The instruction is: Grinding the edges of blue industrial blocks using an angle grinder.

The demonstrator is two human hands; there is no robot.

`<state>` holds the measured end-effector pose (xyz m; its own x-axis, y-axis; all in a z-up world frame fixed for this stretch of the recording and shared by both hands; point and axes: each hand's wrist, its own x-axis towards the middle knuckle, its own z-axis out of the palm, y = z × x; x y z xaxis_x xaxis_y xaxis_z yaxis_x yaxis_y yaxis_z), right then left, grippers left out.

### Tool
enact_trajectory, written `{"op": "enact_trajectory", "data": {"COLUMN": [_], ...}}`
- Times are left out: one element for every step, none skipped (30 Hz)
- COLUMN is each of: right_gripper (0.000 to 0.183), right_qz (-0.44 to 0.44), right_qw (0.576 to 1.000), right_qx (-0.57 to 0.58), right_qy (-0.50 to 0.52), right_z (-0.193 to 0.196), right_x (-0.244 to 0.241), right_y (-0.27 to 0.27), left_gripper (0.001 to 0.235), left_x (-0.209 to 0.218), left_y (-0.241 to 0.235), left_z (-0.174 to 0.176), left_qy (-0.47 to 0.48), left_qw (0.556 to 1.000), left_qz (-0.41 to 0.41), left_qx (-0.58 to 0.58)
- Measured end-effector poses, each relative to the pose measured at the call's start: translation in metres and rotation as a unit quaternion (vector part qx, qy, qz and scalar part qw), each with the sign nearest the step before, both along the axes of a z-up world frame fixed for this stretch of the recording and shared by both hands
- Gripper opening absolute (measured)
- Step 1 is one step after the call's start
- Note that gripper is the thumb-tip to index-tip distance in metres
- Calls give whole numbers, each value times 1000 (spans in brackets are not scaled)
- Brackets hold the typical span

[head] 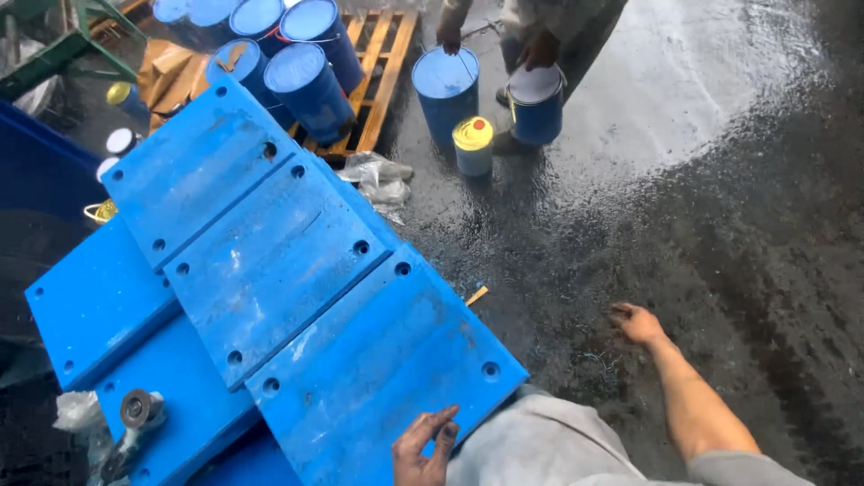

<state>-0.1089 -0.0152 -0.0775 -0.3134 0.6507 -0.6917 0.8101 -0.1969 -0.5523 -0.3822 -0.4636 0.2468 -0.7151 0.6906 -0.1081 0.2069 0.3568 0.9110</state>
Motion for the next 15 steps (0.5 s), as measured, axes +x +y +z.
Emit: {"op": "enact_trajectory", "data": {"right_gripper": [43,43,45,46,46,47,48,48,49,50,50,49,48,48,48], "right_qz": [-6,-8,-1,3,-1,12,25,20,2,-14,-15,-37,-58,-63,-72], "right_qw": [1000,1000,999,999,999,998,996,996,998,999,999,996,991,991,990], "right_qx": [23,18,31,48,46,32,18,16,-16,-47,-46,-76,-106,-106,-112], "right_qy": [-10,-18,-12,-5,-10,-47,-83,-84,-56,-24,-22,-36,-51,-51,-49], "right_z": [17,10,3,-4,0,4,8,-12,-31,-52,-44,-36,-28,-37,-45], "right_x": [-6,-1,3,7,8,8,7,19,32,36,35,38,41,48,55], "right_y": [6,4,3,7,-4,-14,-24,-35,-46,-53,-65,-79,-93,-99,-104], "left_gripper": [29,29,29,29,29,29,30,30,31,32,32,32,33,33,33], "left_x": [4,5,5,3,5,4,3,1,-2,-7,-12,-15,-17,-20,-22], "left_y": [-3,-5,-6,-3,-7,-11,-13,-16,-18,-19,-17,-17,-16,-16,-15], "left_z": [-3,3,9,14,12,10,8,7,6,5,8,11,14,13,12], "left_qy": [-13,-20,-36,-49,-54,-48,-43,-45,-40,-31,-28,-34,-40,-40,-36], "left_qw": [1000,1000,999,999,999,999,998,998,998,996,997,995,993,993,994], "left_qz": [1,0,7,11,7,23,40,35,40,48,46,48,50,45,32], "left_qx": [10,5,-2,-5,-7,-7,-7,-8,-37,-62,-62,-81,-101,-102,-97]}}
